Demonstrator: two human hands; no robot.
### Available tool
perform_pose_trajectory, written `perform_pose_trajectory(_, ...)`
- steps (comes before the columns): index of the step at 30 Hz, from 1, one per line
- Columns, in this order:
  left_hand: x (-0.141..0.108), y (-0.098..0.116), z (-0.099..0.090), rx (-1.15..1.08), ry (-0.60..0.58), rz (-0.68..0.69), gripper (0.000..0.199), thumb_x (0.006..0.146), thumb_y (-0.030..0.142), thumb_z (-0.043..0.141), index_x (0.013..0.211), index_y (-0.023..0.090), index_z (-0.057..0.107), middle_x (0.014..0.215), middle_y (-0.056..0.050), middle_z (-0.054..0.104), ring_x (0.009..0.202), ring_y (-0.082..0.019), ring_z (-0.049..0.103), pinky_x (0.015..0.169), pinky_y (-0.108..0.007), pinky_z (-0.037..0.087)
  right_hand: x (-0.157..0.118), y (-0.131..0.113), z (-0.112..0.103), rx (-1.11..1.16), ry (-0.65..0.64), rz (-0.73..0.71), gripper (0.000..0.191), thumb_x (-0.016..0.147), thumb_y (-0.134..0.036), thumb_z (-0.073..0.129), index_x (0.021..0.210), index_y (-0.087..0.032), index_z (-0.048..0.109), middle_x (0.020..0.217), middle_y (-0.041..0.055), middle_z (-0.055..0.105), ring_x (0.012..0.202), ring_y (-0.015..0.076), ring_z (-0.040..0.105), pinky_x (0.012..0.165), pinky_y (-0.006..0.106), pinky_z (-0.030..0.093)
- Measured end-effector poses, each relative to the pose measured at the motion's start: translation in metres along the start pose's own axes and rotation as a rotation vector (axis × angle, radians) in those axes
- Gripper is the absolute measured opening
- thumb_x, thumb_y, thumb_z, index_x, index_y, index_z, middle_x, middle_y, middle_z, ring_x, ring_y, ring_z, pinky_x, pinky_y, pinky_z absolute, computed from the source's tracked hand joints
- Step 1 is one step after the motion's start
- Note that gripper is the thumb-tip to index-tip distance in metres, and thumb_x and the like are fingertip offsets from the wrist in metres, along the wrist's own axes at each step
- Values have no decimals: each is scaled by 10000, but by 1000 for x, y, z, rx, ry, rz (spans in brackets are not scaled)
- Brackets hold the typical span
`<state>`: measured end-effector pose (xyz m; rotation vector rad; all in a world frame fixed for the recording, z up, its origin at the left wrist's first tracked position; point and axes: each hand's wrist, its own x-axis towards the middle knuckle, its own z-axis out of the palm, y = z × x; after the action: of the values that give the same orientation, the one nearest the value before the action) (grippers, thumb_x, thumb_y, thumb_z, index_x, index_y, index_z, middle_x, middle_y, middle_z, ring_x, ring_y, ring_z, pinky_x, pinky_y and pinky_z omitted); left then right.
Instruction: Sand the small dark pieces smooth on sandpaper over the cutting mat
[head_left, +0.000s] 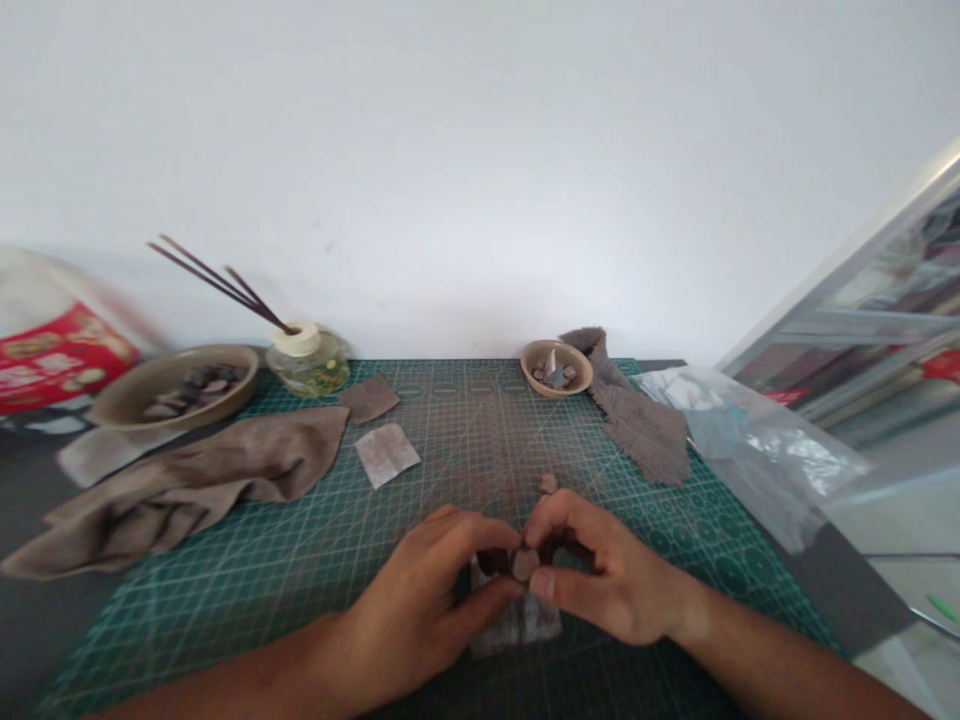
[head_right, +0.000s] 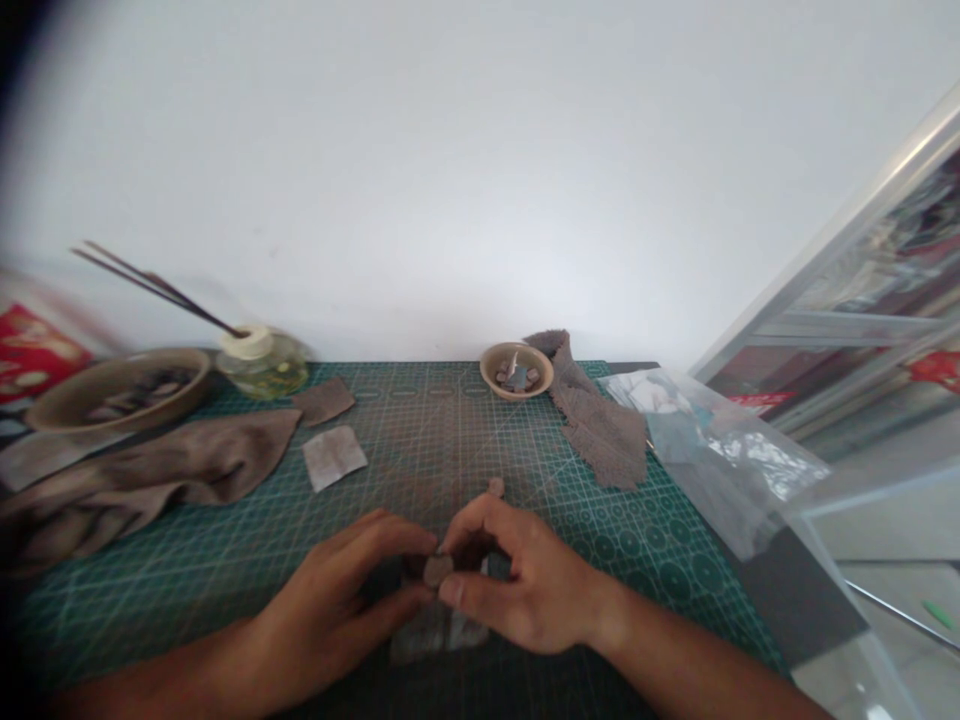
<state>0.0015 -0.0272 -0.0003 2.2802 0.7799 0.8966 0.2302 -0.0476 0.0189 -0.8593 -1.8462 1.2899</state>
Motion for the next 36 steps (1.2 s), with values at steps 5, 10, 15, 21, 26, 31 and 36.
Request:
perform_pose_trajectory(5,-2,-3,1,-26,-23,-45,190,894,205,642,1063,280,596,905,53,688,831,-125,654,729,-227,485,1,1,-2,-27,4,9,160,901,-253,641,1031,-207,560,893,13,607,806,148,566,736,287,477)
perform_pose_trajectory(10,-3,-5,0,-14,-53,-73,147,900,258,651,1043,270,617,904,45,696,824,-133,660,717,-234,497,3,1,-1,-133,-21,-36,201,883,-262,673,1055,-207,585,921,16,639,816,147,596,749,288,494)
perform_pose_trajectory(15,1,-4,1,49,-26,-137,176,921,282,616,1095,259,617,949,20,701,873,-148,670,773,-261,530,4,-1,-13,-277,32,-5,178,896,-291,679,1042,-219,608,940,14,654,848,157,609,783,302,499)
perform_pose_trajectory(21,6,5,-1,133,-105,8,144,951,196,540,1029,251,648,974,1,698,917,-154,643,827,-286,497,9,4,-36,-309,256,81,194,942,-323,641,1091,-218,573,933,10,643,856,158,598,757,289,479)
perform_pose_trajectory(26,4,15,-6,232,-232,33,150,931,162,525,995,238,637,999,-9,680,915,-167,627,825,-303,469,12,7,-45,-390,241,69,148,932,-285,657,1048,-209,605,954,13,616,854,155,561,771,294,453)
perform_pose_trajectory(31,5,22,-14,342,-297,30,191,792,139,579,958,228,613,958,-15,673,869,-207,617,790,-351,475,10,4,-41,-416,172,18,147,901,-237,667,1034,-214,609,972,14,567,810,141,521,730,276,446)
perform_pose_trajectory(36,-4,11,-12,442,-216,47,372,648,153,607,1010,237,626,961,-35,680,851,-258,618,769,-409,484,6,5,-18,-477,-30,-71,217,841,-193,660,1045,-209,588,975,23,585,852,153,557,757,272,463)
